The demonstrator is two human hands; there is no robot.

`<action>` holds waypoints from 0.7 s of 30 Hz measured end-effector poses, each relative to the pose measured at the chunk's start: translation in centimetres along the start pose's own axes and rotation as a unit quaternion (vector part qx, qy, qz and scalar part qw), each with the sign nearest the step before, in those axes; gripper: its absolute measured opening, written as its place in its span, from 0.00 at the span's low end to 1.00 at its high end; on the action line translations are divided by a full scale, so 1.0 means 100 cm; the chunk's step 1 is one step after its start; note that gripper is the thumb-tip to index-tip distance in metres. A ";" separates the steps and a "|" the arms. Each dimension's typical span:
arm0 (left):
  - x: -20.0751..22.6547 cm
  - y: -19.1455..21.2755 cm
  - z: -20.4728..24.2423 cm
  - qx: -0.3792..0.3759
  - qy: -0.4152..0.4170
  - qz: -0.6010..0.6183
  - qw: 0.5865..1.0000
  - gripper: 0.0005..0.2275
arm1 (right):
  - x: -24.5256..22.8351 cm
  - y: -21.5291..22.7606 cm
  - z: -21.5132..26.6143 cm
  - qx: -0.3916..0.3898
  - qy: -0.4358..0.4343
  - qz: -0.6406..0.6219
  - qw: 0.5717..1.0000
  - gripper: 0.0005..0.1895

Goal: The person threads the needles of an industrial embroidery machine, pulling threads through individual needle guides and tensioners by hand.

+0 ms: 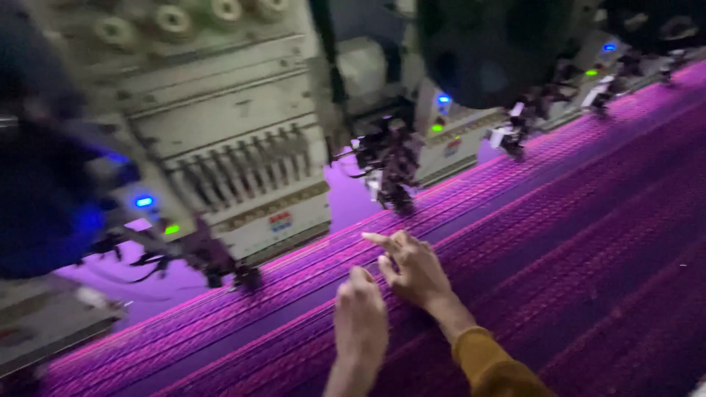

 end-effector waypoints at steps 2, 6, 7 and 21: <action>-0.011 0.020 0.035 -0.006 0.030 0.044 0.999 0.08 | -0.025 0.004 0.011 0.011 0.018 0.024 0.999 0.31; -0.058 0.052 0.081 0.002 0.043 0.034 0.998 0.07 | -0.067 0.006 0.040 0.000 0.031 0.095 0.995 0.25; -0.069 0.066 0.092 0.016 0.033 0.009 0.999 0.09 | -0.080 0.007 0.050 0.003 0.036 0.121 0.992 0.29; -0.092 0.184 0.174 0.011 -0.264 -0.276 0.924 0.11 | -0.245 0.023 0.158 0.004 0.064 0.013 0.998 0.27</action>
Point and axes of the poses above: each hand's wrist, its own z-axis away from the middle knuckle, its own y-axis out of the back of the hand, x = y × z, the point moved 10 cm from there along -z, towards the middle knuckle, and after that the axes turned 14 degrees about z, right-handed, at the moved point
